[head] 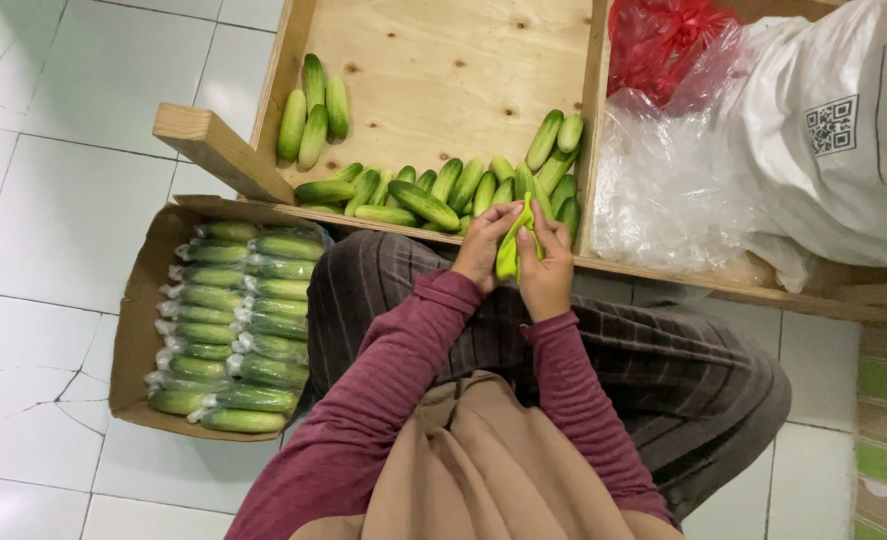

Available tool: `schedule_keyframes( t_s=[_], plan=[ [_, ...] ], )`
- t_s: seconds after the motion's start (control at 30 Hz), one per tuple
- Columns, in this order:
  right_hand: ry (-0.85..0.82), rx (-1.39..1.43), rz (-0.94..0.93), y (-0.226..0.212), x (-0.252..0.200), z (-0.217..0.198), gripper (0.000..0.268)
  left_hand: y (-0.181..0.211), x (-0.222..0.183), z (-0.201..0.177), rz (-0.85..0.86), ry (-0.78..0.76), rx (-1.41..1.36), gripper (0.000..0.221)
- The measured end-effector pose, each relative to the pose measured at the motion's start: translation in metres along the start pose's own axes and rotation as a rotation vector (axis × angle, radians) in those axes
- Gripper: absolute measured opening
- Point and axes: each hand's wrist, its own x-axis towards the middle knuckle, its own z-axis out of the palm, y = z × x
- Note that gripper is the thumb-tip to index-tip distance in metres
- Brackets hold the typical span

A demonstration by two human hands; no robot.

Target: The person wraps individual cucumbers in plastic film, secures them with tape, and places them into a cardboard box.

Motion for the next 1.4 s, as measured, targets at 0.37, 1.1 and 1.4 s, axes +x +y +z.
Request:
schedule_keyframes(
  t_s=[0.37,1.1,1.4],
  plan=[
    [-0.053,-0.042,0.045,-0.012,-0.015,0.01,0.053,0.007,0.002,-0.004,0.062,0.09,-0.011,0.024],
    [-0.102,-0.07,0.12,0.003,-0.017,0.008,0.06,0.005,0.01,-0.012,0.12,0.083,0.117,0.028],
    [-0.106,-0.114,0.083,0.016,-0.01,0.013,0.06,-0.006,0.002,-0.014,0.158,0.063,0.151,0.022]
  ],
)
